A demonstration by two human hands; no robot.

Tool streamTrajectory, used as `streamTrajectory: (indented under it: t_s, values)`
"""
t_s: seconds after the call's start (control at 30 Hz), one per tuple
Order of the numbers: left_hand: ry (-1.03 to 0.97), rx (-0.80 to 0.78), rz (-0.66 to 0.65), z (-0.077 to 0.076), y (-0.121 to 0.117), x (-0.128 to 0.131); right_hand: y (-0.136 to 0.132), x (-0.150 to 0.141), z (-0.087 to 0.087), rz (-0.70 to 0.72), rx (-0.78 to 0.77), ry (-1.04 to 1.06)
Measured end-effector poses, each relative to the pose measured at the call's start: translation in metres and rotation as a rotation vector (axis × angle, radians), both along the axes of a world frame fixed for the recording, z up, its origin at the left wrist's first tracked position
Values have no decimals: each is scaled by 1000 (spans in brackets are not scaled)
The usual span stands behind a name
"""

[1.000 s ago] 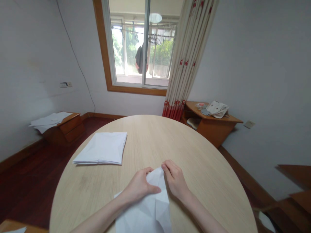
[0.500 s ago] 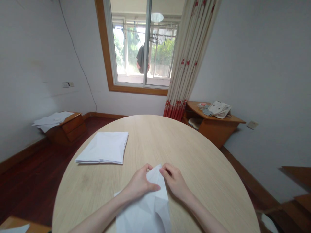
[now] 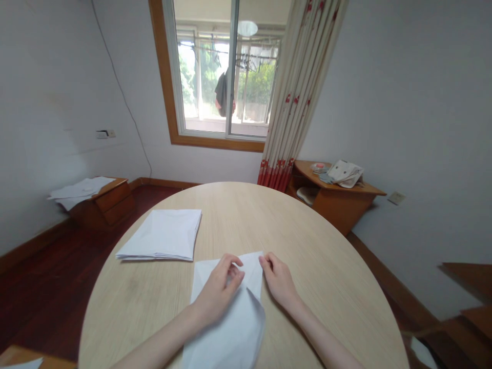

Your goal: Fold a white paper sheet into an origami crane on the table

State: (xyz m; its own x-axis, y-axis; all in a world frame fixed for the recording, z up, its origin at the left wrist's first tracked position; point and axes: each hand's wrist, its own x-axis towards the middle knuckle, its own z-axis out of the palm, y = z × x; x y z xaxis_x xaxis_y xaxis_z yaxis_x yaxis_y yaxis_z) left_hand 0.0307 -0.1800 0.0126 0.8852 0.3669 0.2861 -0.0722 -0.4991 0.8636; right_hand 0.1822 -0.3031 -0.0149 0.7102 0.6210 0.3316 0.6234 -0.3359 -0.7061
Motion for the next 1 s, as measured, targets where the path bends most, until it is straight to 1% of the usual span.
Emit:
streamTrajectory:
  t_s: [0.03,0.1,0.23,0.33,0.57,0.7,0.8,0.83,0.9,1.0]
  values:
    - [41,-47,4,0,-1,0,0,1,-1,-17,-9,-10]
    - [110,-93,-6,-1,-3,1,-1,2,-2,-45,-28,-29]
    - [174,-87,-48,-3,-4,2,-2,2,-3,-72,-68,-61]
    - [216,-41,-65,-5,-4,2,-3,2,-2,-59,-89,-79]
    - [252,125,-140,-5,-3,-2,-6,3,1,-13,-106,-82]
    - [259,163,-161,-5,-3,-3,-10,6,3,-29,-100,-75]
    - [238,186,-189,-7,-2,-4,-14,8,6,-42,-54,-86]
    - [226,204,-202,-7,-2,-4,-15,8,7,-25,-28,-96]
    - [203,252,-233,-8,-2,-5,-18,7,12,60,19,-131]
    - [188,337,-277,-6,-2,-6,-23,3,21,286,9,-219]
